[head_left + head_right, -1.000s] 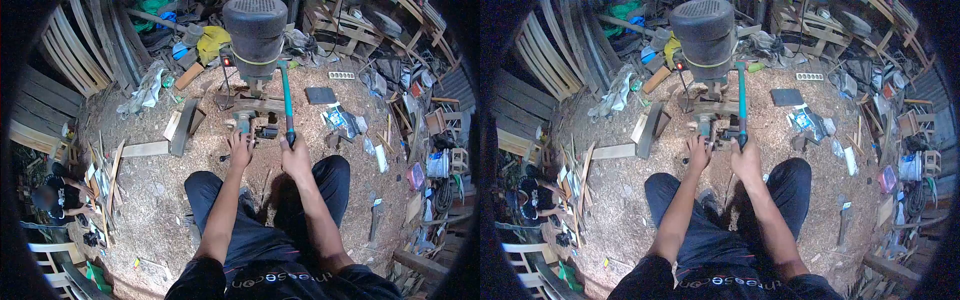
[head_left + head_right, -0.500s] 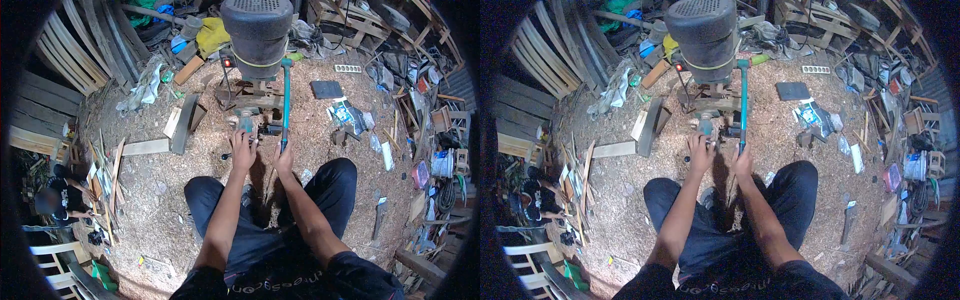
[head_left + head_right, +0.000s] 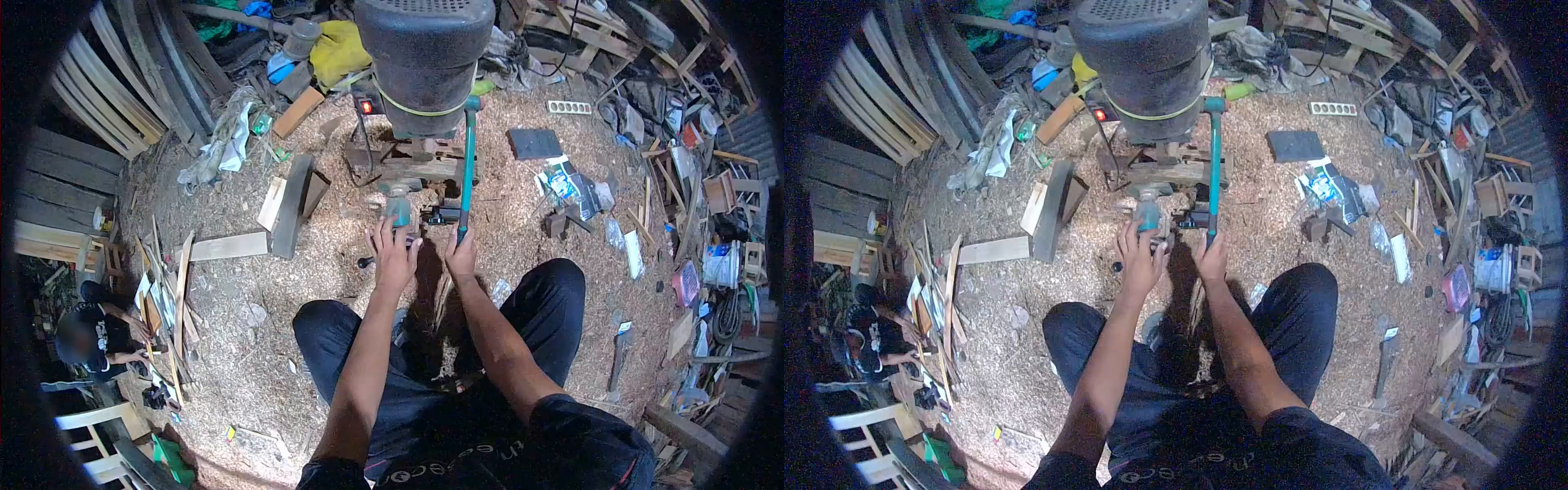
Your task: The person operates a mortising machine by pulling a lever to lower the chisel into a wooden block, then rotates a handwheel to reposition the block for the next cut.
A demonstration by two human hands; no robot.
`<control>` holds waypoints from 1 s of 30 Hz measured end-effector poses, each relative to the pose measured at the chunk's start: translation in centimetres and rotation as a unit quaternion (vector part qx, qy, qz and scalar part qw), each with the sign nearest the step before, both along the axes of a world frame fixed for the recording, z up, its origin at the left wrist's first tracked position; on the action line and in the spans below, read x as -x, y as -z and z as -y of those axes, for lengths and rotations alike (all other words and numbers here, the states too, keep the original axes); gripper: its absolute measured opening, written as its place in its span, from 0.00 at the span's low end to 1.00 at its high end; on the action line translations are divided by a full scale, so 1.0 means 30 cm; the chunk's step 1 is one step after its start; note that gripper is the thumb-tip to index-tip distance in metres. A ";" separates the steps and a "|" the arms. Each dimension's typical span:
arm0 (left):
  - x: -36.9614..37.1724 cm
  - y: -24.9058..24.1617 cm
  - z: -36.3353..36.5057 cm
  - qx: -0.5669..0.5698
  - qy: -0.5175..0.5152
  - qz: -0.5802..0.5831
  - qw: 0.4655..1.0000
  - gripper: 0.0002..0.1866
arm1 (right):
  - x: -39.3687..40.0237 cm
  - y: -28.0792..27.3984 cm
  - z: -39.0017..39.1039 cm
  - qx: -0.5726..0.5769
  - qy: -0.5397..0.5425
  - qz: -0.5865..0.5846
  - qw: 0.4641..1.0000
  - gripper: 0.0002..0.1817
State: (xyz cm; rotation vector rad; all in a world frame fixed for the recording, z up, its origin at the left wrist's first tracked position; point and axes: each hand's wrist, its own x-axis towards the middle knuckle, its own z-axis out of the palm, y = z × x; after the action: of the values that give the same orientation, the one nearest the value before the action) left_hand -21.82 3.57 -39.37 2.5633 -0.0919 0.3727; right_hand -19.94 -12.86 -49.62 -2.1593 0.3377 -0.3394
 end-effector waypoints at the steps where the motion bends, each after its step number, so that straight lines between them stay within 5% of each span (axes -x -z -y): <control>1: 0.000 -0.004 0.000 0.002 -0.002 0.001 1.000 0.17 | 0.013 -0.027 -0.002 0.013 0.001 -0.002 1.000 0.19; 7: 0.032 -0.015 0.004 0.017 -0.014 -0.005 1.000 0.18 | 0.183 -0.438 0.003 -0.068 -0.032 0.128 0.989 0.22; 8: 0.029 -0.016 0.003 0.023 -0.014 -0.009 1.000 0.18 | 0.193 -0.536 -0.002 0.009 0.005 0.203 0.979 0.16; 12: 0.008 0.014 -0.044 0.063 0.038 0.006 0.997 0.20 | 0.228 -0.865 0.064 -0.059 -0.119 0.226 0.965 0.10; 15: 0.010 0.025 -0.071 0.105 0.053 -0.018 0.993 0.22 | 0.175 -1.153 0.104 -0.206 -0.207 0.241 0.926 0.16; 19: -0.028 -0.027 -0.097 0.154 0.059 0.003 0.986 0.22 | -0.067 -1.415 0.063 -0.201 -0.210 0.431 0.854 0.18; 20: -0.050 -0.074 -0.095 0.145 0.051 0.024 0.988 0.22 | -0.136 -1.458 0.053 -0.182 -0.203 0.485 0.831 0.19; 23: -0.112 -0.288 -0.073 0.165 0.047 0.120 0.978 0.23 | -0.276 -1.563 0.061 -0.141 -0.168 0.442 0.870 0.20; 26: -0.194 -0.658 -0.010 0.175 0.050 0.235 0.955 0.26 | -0.336 -1.659 0.048 -0.138 -0.137 0.427 0.883 0.19; 30: -0.297 -1.046 0.066 0.164 0.071 0.382 0.907 0.29 | -0.493 -1.665 0.058 -0.004 -0.082 0.545 0.834 0.20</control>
State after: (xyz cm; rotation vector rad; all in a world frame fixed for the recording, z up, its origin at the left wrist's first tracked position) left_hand -12.92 1.60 -7.99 1.9312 -0.4547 1.2026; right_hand -5.15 -14.59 0.34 -1.6300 -0.4949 -1.3591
